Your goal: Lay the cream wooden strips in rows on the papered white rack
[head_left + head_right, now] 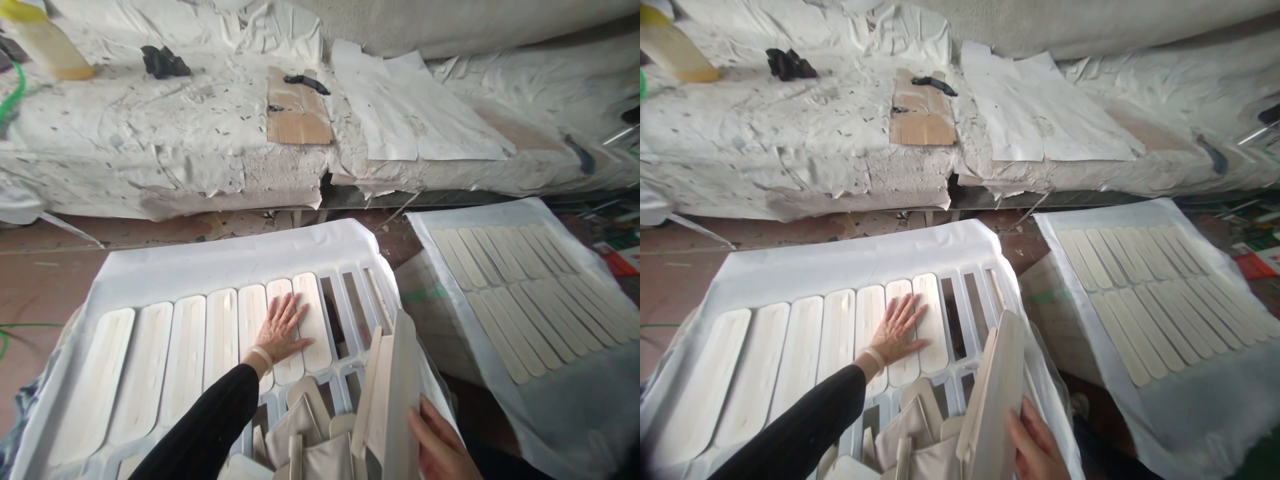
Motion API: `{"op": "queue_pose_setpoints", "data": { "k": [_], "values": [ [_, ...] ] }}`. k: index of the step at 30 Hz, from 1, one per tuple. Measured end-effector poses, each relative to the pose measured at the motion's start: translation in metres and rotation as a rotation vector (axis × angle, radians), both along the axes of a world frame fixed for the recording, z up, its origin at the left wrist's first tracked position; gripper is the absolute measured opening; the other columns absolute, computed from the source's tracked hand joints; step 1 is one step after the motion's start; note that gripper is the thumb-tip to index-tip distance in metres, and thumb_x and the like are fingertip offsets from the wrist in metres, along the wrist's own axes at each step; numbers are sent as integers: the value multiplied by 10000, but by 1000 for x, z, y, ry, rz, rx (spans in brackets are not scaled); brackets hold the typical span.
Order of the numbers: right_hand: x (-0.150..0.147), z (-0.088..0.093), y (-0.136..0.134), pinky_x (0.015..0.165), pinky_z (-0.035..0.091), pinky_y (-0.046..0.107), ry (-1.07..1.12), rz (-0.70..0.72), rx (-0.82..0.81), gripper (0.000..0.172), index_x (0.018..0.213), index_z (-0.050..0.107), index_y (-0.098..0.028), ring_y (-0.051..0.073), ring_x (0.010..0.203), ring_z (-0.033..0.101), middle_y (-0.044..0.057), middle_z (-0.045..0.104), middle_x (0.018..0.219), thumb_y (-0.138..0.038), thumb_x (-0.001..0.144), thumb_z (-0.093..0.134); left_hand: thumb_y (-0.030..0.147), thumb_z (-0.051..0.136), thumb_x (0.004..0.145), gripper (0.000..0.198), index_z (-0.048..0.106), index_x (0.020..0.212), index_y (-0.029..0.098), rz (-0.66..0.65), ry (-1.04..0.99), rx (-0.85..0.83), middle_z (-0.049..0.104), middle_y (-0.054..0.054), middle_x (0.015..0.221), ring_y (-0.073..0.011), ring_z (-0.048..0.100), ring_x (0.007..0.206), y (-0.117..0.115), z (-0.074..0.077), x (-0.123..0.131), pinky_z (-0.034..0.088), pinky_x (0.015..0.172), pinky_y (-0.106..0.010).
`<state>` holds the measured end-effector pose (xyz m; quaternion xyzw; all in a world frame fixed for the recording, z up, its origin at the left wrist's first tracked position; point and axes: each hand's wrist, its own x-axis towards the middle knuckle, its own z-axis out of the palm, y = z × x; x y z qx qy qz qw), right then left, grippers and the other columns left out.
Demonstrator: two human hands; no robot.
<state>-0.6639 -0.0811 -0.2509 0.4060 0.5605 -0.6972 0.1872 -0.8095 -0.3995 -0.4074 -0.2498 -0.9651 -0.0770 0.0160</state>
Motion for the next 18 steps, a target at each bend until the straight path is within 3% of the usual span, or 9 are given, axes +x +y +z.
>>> {"op": "queue_pose_setpoints", "data": {
  "k": [2, 4, 6, 8, 9, 11, 12, 14, 18],
  "values": [
    [1, -15, -13, 573, 532, 306, 2, 47, -59, 457, 1012, 644, -250, 239, 783, 699, 65, 739, 922, -570, 700, 739, 724, 486, 842, 901, 249, 1531, 194, 0, 5, -4, 124, -139, 1599, -370, 79, 1473, 1, 0, 0, 99, 1177, -631],
    [7, -28, -21, 444, 466, 289, -84, 252, -23, 421, 874, 605, -216, 207, 557, 649, 48, 700, 705, -625, 777, 627, 714, 489, 848, 892, 258, 1528, 183, 2, 10, -9, 123, -140, 1599, -366, 78, 1474, 1, -1, 0, 93, 1178, -631],
    [7, -37, -22, 417, 450, 322, -117, 566, 261, 404, 754, 555, -209, 218, 474, 604, 43, 640, 593, -598, 858, 520, 711, 493, 848, 893, 261, 1526, 178, 3, 7, -12, 123, -140, 1600, -364, 74, 1475, 2, -2, 0, 90, 1180, -630],
    [-3, -42, -21, 562, 528, 423, 53, 883, 725, 274, 840, 603, -181, 282, 649, 660, 91, 677, 725, -423, 919, 502, 712, 497, 844, 898, 261, 1526, 178, 0, 3, -15, 123, -139, 1600, -364, 71, 1475, 2, -3, 0, 88, 1180, -630],
    [-12, -45, -20, 691, 546, 482, 205, 1023, 928, 187, 986, 629, -162, 323, 824, 672, 123, 702, 887, -307, 911, 537, 714, 497, 843, 899, 260, 1527, 179, -1, 1, -18, 122, -139, 1600, -365, 68, 1475, 2, -3, 0, 87, 1180, -629],
    [-31, -52, -22, 960, 466, 577, 558, 1277, 1127, 425, 1286, 541, -195, 372, 1178, 557, 127, 642, 1237, -143, 869, 594, 714, 496, 843, 899, 257, 1528, 182, -4, 1, -19, 125, -138, 1600, -366, 67, 1475, 3, -4, 0, 84, 1180, -629],
    [-40, -57, -25, 1042, 407, 591, 707, 1397, 1135, 499, 1341, 500, -230, 368, 1279, 481, 97, 598, 1333, -112, 867, 598, 713, 496, 844, 897, 258, 1528, 184, -3, 3, -18, 128, -138, 1600, -365, 68, 1475, 3, -4, 0, 83, 1181, -630],
    [-52, -67, -31, 1116, 349, 559, 943, 1597, 1106, 395, 1282, 549, -228, 329, 1338, 430, 62, 593, 1352, -118, 902, 564, 711, 498, 844, 892, 263, 1526, 185, -3, 11, -16, 136, -136, 1599, -363, 73, 1475, 4, -3, 0, 83, 1181, -629],
    [-60, -70, -40, 1081, 394, 462, 1096, 1806, 1088, 127, 954, 649, -180, 249, 1120, 578, 58, 697, 1004, -131, 925, 535, 709, 486, 853, 883, 263, 1526, 184, -2, 21, -25, 135, -136, 1599, -360, 79, 1475, 5, -2, -1, 94, 1181, -628]
  ]
}}
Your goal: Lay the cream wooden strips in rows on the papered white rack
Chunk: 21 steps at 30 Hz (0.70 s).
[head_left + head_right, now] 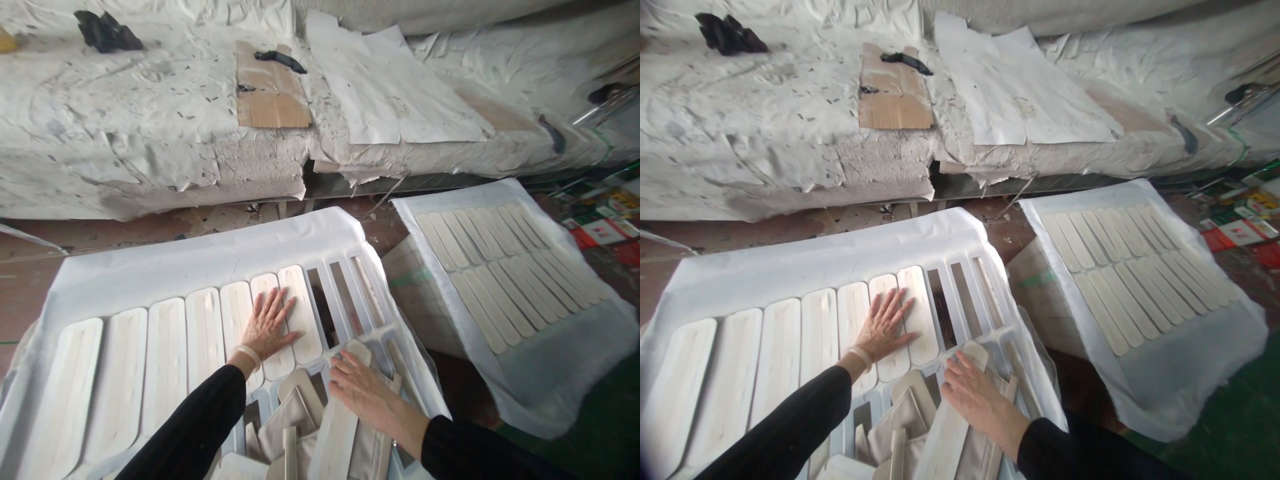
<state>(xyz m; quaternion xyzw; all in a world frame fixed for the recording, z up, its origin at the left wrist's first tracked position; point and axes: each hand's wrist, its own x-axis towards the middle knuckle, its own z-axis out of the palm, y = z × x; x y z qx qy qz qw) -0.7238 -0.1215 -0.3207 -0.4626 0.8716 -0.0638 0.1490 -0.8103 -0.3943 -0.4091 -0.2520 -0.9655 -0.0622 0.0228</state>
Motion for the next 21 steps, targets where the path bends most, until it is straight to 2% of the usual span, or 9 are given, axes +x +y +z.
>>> {"op": "queue_pose_setpoints", "data": {
  "k": [3, 6, 8, 11, 13, 16, 18, 20, 21],
  "values": [
    [-7, 27, 6, 910, 476, 384, -43, -5, 60, 152, 852, 622, -224, 210, 868, 618, 5, 668, 802, -88, 882, 563, 720, 470, 853, 885, 260, 1527, 185, -5, -5, -1, 130, -138, 1599, -367, 76, 1474, -1, 1, -1, 99, 1177, -633],
    [-27, 74, 33, 668, 445, 332, -152, -182, 90, 186, 844, 591, -255, 199, 727, 614, -19, 663, 766, -75, 861, 545, 731, 439, 860, 882, 256, 1529, 186, -12, -13, 8, 122, -139, 1600, -372, 75, 1473, -3, 2, -1, 101, 1173, -638],
    [-46, 105, 58, 569, 374, 312, -284, -438, 44, 154, 766, 551, -262, 181, 636, 588, -34, 635, 704, -224, 915, 534, 731, 425, 865, 880, 250, 1530, 182, -10, -11, 11, 116, -135, 1601, -372, 76, 1473, -5, 2, 0, 98, 1174, -634],
    [-75, 131, 85, 544, 377, 281, -408, -916, -320, 285, 704, 531, -251, 168, 606, 553, -29, 573, 643, -457, 901, 545, 735, 410, 869, 876, 243, 1532, 186, -6, 7, -1, 119, -107, 1604, -373, 79, 1473, -8, 2, -1, 88, 1176, -631],
    [-88, 127, 84, 557, 404, 277, -440, -1151, -598, 284, 757, 569, -241, 176, 636, 555, -8, 605, 692, -507, 855, 595, 730, 389, 881, 858, 252, 1528, 183, -17, 20, -13, 134, -88, 1603, -363, 97, 1473, -9, 1, -4, 93, 1180, -621],
    [-92, 98, 51, 594, 411, 278, -398, -1356, -909, 257, 825, 584, -223, 178, 685, 555, 4, 625, 763, -475, 834, 630, 693, 383, 906, 836, 250, 1521, 141, -69, 43, 19, 199, -97, 1588, -324, 169, 1466, -4, 1, -5, 152, 1194, -560],
    [-88, 72, 22, 594, 370, 271, -239, -1354, -949, 242, 732, 538, -222, 156, 642, 482, -30, 515, 663, -431, 835, 605, 645, 418, 918, 842, 185, 1533, 119, -95, 64, 93, 256, -113, 1569, -301, 224, 1454, 5, 2, -4, 209, 1192, -518],
    [-86, 42, 0, 585, 312, 277, -126, -1322, -863, 254, 652, 447, -237, 143, 599, 405, -53, 399, 599, -358, 852, 547, 600, 447, 922, 848, 99, 1551, 148, -88, 86, 191, 285, -117, 1560, -300, 254, 1444, 14, 0, -5, 237, 1185, -522],
    [-86, 28, -6, 593, 291, 283, -130, -1292, -777, 221, 670, 446, -240, 142, 592, 391, -56, 399, 599, -319, 857, 532, 576, 456, 924, 834, 87, 1554, 174, -81, 78, 235, 284, -113, 1562, -305, 266, 1439, 18, -2, -8, 244, 1182, -534]
  ]
}}
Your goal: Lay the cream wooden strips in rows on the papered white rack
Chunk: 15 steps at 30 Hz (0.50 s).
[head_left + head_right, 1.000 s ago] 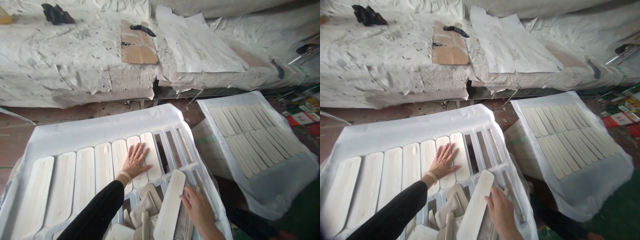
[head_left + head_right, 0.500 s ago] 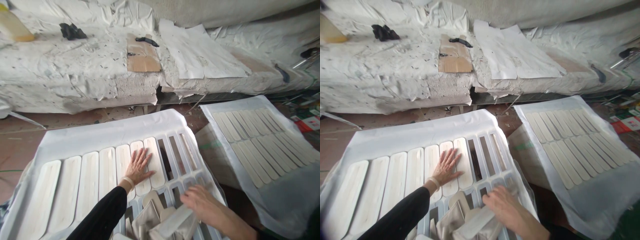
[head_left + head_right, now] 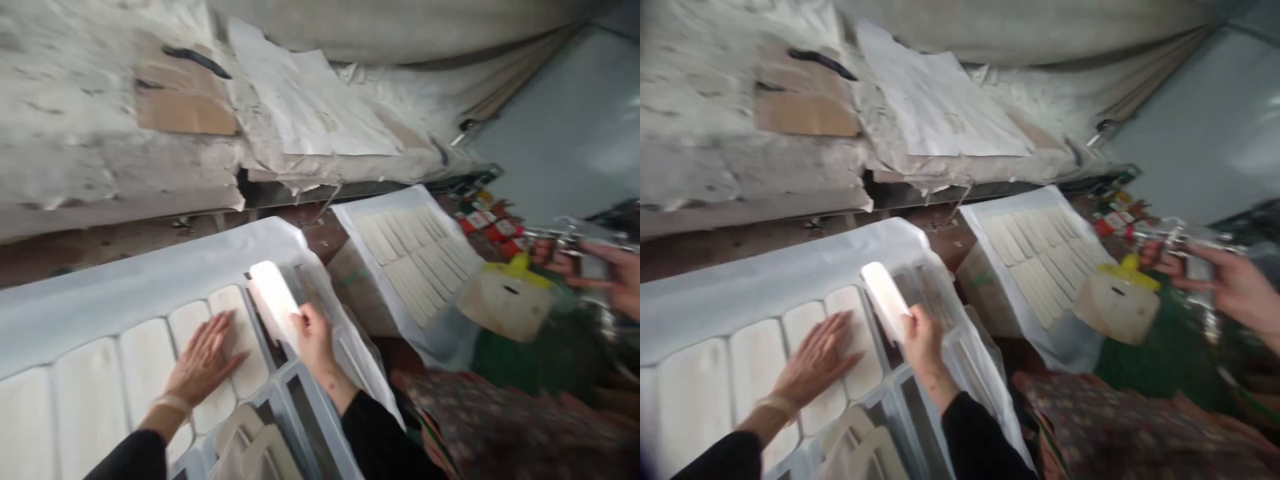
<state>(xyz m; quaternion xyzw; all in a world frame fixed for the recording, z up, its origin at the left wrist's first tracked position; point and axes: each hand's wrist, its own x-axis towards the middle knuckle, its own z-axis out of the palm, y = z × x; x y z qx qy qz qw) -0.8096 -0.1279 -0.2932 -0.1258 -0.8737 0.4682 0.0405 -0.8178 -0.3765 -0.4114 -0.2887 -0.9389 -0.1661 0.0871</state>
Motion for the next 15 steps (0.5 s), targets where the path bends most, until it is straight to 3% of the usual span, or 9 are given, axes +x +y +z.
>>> {"op": "queue_pose_setpoints", "data": {
  "k": [3, 6, 11, 15],
  "values": [
    [-1, -36, -7, 598, 236, 300, -108, -34, 122, 229, 673, 374, -248, 142, 585, 336, -65, 361, 587, -253, 827, 543, 557, 436, 930, 799, 77, 1558, 219, -38, 4, 89, 303, -111, 1556, -330, 305, 1419, 8, -8, -8, 281, 1159, -569],
    [1, -49, -8, 592, 220, 301, -133, -122, 114, 246, 674, 335, -249, 141, 586, 324, -69, 343, 586, -219, 811, 536, 531, 382, 949, 678, 201, 1539, 251, -106, 32, 89, 364, -119, 1524, -357, 343, 1394, 10, -5, -11, 327, 1115, -600],
    [-6, -38, 7, 549, 219, 271, -179, -42, 24, 288, 609, 341, -232, 118, 553, 322, -88, 311, 541, -196, 757, 586, 508, 350, 967, 543, 446, 1400, 195, -83, 91, 35, 472, -163, 1436, -391, 429, 1319, 16, 3, -18, 376, 1046, -624],
    [-14, -23, 20, 535, 207, 271, -189, -8, 33, 279, 562, 367, -218, 107, 534, 337, -91, 329, 513, -179, 726, 589, 576, 400, 950, 605, 467, 1328, 108, -105, 85, 81, 447, -174, 1457, -354, 385, 1362, 27, -5, -24, 337, 1114, -548]
  ]
}}
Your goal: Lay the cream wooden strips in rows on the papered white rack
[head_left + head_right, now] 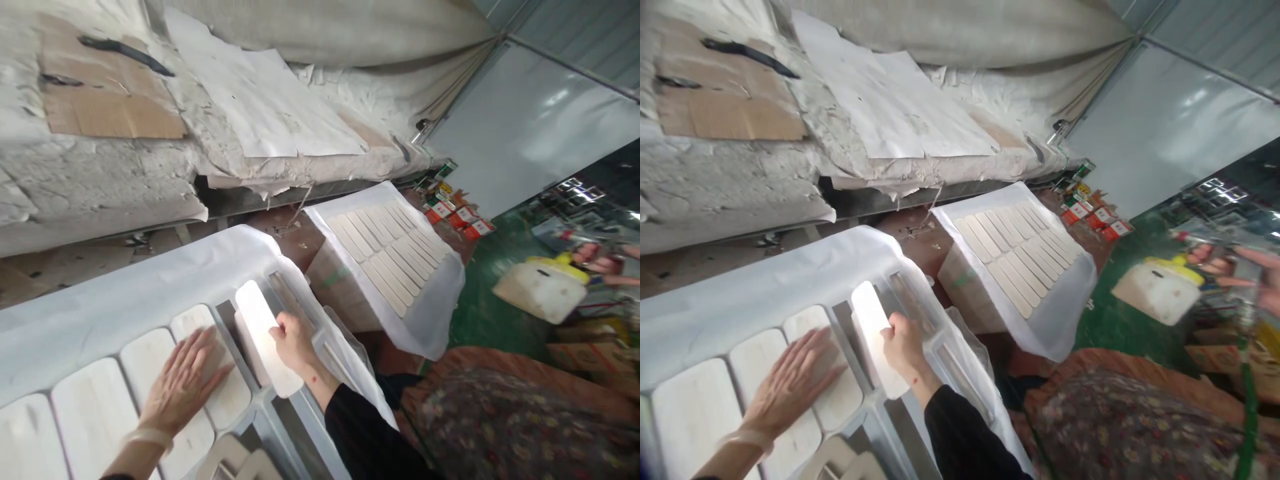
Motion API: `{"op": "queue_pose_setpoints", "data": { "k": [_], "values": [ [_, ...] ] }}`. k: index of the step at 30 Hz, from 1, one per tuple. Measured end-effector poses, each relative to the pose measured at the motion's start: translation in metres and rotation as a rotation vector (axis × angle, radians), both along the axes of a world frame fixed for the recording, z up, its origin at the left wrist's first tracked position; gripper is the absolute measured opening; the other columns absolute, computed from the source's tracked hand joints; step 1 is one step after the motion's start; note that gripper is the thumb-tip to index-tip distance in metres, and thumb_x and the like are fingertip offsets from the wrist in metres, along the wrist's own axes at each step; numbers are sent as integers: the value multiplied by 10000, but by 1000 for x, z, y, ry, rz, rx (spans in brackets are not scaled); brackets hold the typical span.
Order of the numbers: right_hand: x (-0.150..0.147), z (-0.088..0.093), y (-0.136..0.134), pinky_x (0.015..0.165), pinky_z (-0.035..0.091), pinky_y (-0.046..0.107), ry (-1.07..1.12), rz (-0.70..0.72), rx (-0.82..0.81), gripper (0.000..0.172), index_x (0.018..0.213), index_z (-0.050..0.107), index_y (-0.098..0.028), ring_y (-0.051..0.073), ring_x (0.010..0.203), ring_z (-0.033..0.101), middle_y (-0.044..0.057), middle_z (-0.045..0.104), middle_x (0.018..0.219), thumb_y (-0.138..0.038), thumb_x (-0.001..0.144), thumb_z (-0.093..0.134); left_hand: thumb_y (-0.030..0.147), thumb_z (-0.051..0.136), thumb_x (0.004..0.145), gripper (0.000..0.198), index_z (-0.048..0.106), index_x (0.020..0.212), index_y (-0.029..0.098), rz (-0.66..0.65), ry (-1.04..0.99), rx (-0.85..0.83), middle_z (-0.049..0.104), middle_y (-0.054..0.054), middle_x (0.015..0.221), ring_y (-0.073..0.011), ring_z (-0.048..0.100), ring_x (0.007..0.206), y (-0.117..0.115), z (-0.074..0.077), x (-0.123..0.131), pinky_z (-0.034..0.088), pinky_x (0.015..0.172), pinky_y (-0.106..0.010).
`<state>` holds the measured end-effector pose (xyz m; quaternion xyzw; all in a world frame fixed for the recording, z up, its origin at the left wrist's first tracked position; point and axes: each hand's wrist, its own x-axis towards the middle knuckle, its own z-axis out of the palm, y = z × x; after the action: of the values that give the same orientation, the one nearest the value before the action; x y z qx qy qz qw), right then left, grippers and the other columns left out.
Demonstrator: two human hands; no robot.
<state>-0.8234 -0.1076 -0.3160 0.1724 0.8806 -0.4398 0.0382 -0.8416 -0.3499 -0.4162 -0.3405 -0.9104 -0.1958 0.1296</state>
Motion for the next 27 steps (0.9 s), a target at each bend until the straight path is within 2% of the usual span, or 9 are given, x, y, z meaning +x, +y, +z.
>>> {"op": "queue_pose_setpoints", "data": {
  "k": [2, 4, 7, 10, 13, 16, 20, 22, 27],
  "values": [
    [-1, 0, 1, 536, 203, 275, -1, 1, 4, 278, 558, 365, -217, 106, 528, 335, -91, 324, 507, -193, 728, 584, 579, 421, 945, 611, 460, 1333, 108, 22, -36, 7, 428, -159, 1476, -337, 350, 1388, 2, -6, -1, 302, 1144, -528],
    [-1, -8, 0, 542, 205, 277, -7, 7, -12, 276, 560, 364, -218, 108, 531, 330, -91, 314, 506, -216, 727, 584, 569, 448, 940, 610, 448, 1361, 127, 45, -63, -14, 415, -141, 1489, -336, 332, 1398, 2, -9, 0, 280, 1154, -532],
    [-3, -33, -4, 562, 218, 278, -11, 8, -72, 252, 570, 375, -221, 113, 554, 335, -86, 321, 523, -261, 730, 565, 530, 496, 933, 621, 406, 1424, 160, 51, -65, -76, 415, -125, 1492, -337, 335, 1395, -1, -4, 3, 308, 1133, -523],
    [-8, -62, -8, 550, 229, 277, -38, 5, -180, 260, 572, 394, -230, 117, 550, 330, -86, 322, 526, -360, 724, 560, 516, 537, 919, 581, 460, 1387, 180, 83, -86, -146, 427, -107, 1486, -330, 342, 1391, -1, 5, 4, 331, 1120, -506],
    [-15, -80, -9, 536, 245, 274, -89, 31, -282, 257, 606, 448, -228, 119, 542, 347, -81, 369, 532, -427, 727, 557, 543, 546, 907, 561, 504, 1327, 175, 159, -121, -172, 414, -84, 1499, -323, 330, 1399, 4, 11, 3, 300, 1139, -524],
    [-18, -87, -9, 540, 257, 271, -123, 89, -326, 256, 621, 475, -221, 115, 538, 365, -77, 414, 537, -431, 725, 578, 557, 546, 902, 568, 520, 1269, 125, 175, -121, -158, 403, -111, 1503, -320, 295, 1419, 11, 11, 1, 273, 1159, -528],
    [-22, -92, -10, 532, 248, 271, -144, 114, -304, 258, 612, 477, -219, 111, 524, 351, -77, 424, 516, -429, 714, 587, 573, 543, 900, 542, 542, 1189, 114, 181, -121, -121, 413, -130, 1493, -312, 278, 1430, 15, 8, 0, 284, 1162, -515],
    [-25, -94, -10, 525, 243, 272, -156, 125, -291, 251, 607, 473, -220, 110, 517, 353, -76, 425, 510, -420, 710, 583, 577, 539, 901, 584, 511, 1255, 112, 174, -118, -119, 416, -127, 1491, -307, 286, 1427, 14, 8, -1, 294, 1158, -514],
    [-30, -92, -11, 521, 258, 265, -180, 167, -265, 218, 598, 464, -220, 108, 517, 363, -78, 423, 508, -378, 698, 576, 590, 492, 921, 743, 322, 1469, 117, 164, -90, -149, 376, -103, 1520, -298, 287, 1428, 12, 6, -3, 309, 1147, -513]
  ]
}}
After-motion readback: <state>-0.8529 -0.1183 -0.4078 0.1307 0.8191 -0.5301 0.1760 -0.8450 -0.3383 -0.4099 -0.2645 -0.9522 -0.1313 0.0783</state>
